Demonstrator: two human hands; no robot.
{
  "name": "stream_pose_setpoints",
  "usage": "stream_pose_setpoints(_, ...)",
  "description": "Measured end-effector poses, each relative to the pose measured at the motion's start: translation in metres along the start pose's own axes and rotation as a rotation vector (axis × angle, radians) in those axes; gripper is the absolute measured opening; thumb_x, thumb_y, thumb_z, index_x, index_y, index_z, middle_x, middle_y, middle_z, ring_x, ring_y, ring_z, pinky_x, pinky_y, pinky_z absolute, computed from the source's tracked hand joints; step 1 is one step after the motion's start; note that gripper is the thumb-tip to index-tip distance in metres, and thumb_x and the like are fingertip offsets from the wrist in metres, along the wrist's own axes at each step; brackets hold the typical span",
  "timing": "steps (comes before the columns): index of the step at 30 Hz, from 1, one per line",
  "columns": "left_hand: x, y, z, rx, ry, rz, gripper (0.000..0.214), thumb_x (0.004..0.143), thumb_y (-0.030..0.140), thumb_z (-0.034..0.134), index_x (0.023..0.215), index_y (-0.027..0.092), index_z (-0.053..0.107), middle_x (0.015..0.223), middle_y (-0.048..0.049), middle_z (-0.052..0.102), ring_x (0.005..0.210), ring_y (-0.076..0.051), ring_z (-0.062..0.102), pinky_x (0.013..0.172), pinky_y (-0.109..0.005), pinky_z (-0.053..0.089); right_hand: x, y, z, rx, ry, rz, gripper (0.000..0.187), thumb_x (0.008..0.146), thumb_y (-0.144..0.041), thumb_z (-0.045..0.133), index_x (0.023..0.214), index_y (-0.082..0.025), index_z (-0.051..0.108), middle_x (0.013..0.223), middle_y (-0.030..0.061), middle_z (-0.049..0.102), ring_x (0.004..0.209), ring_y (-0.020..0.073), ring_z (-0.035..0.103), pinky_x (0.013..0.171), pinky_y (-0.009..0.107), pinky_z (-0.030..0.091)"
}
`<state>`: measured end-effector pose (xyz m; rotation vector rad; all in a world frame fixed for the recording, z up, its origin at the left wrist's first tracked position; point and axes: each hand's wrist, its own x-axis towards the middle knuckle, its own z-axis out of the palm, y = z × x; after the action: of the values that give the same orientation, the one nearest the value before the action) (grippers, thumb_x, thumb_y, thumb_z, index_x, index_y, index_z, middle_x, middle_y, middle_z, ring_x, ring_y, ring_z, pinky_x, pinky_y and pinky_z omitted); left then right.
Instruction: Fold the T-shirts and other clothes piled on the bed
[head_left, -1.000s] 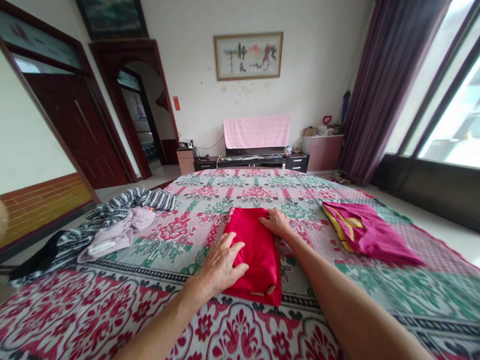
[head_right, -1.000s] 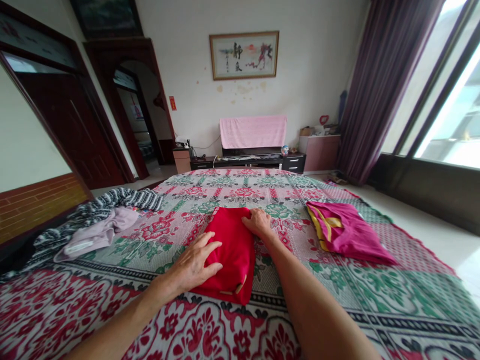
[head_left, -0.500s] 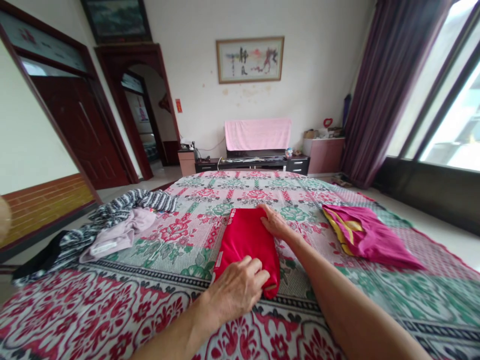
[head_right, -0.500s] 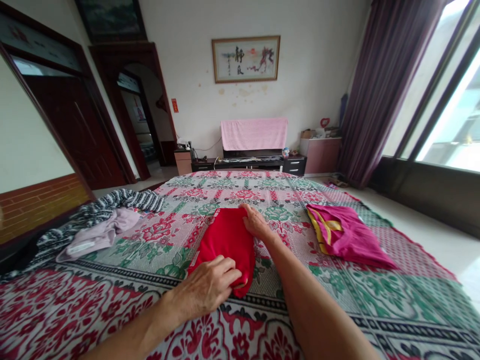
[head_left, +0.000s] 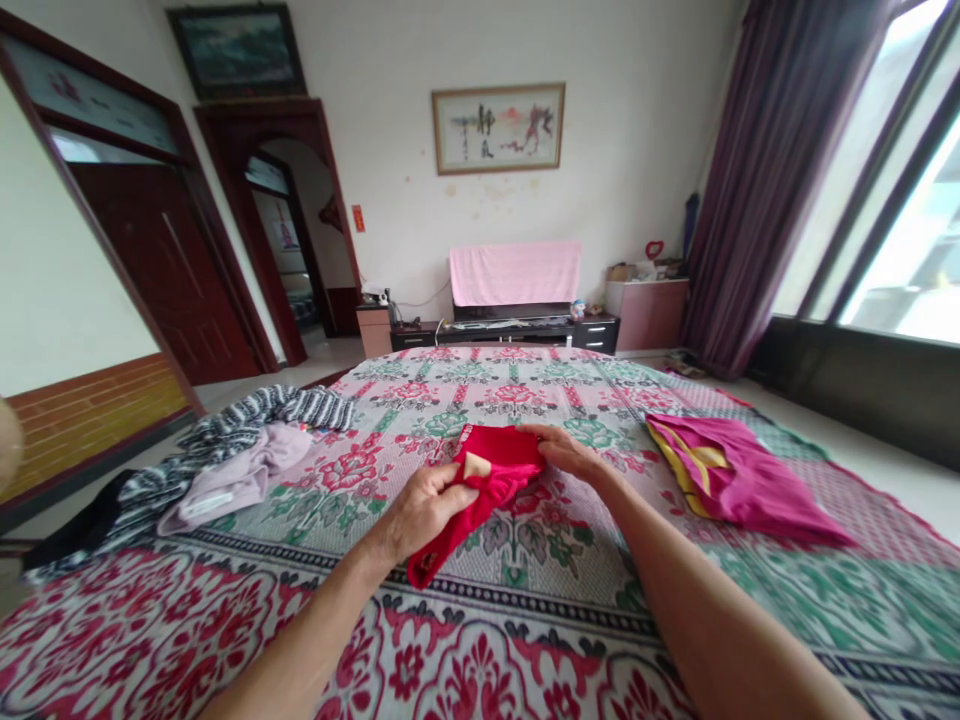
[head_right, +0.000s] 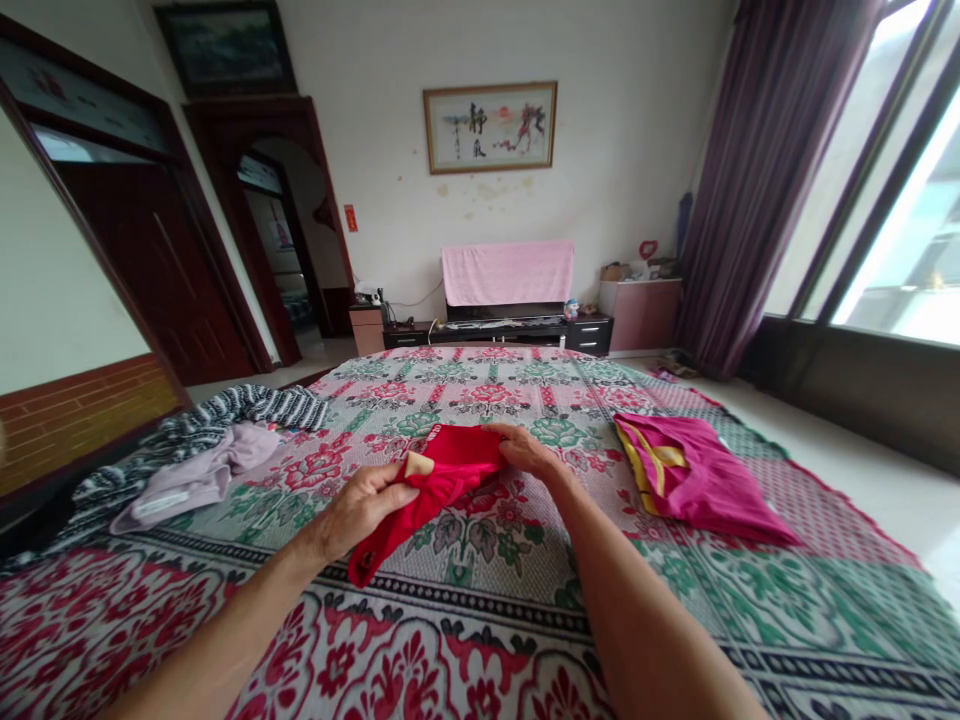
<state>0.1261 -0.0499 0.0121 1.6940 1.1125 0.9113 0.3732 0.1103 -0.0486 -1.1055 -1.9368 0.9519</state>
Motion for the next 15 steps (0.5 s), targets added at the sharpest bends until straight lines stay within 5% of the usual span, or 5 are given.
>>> stream_pose_setpoints(4, 0.007, -0.010, -0.012, -0.386, 0.131, -0.027, 0.041, 0.077, 0.034, 0.064, 0.113, 0.014, 0.066, 0.072, -0.0019, 0.067, 0.060, -0.012, 0.057, 0.061, -0.023, 0.043, 0.004, 0.009, 0.000, -0.132, -0.066, -0.138, 0.069, 0.059, 0.000, 0.045, 0.124, -0.019, 0.061, 0.115, 0.0049, 0.068, 0.102, 0.0213, 0.062, 0.092, 0.035, 0.048)
stream_pose_setpoints(9, 0.010, -0.012, -0.011, -0.554, 0.217, -0.061, 0.037, 0.071, 0.032, 0.071, 0.104, 0.014, 0.070, 0.068, -0.0021, 0.069, 0.060, -0.012, 0.060, 0.059, -0.022, 0.044, 0.003, 0.011, 0.006, -0.348, 0.021, -0.274, 0.063, 0.063, -0.002, 0.053, 0.125, -0.017, 0.060, 0.118, 0.0116, 0.064, 0.103, 0.0231, 0.060, 0.092, 0.036, 0.046)
stream_pose_setpoints(15, 0.009, -0.002, -0.020, -0.592, 0.275, -0.050, 0.038, 0.066, 0.030, 0.075, 0.101, 0.014, 0.071, 0.074, -0.0028, 0.072, 0.059, -0.013, 0.063, 0.060, -0.022, 0.047, 0.002, -0.002, 0.011, -0.379, 0.176, -0.327, 0.030, 0.073, -0.013, 0.056, 0.099, -0.018, 0.070, 0.095, 0.0084, 0.068, 0.085, 0.0186, 0.061, 0.081, 0.031, 0.048)
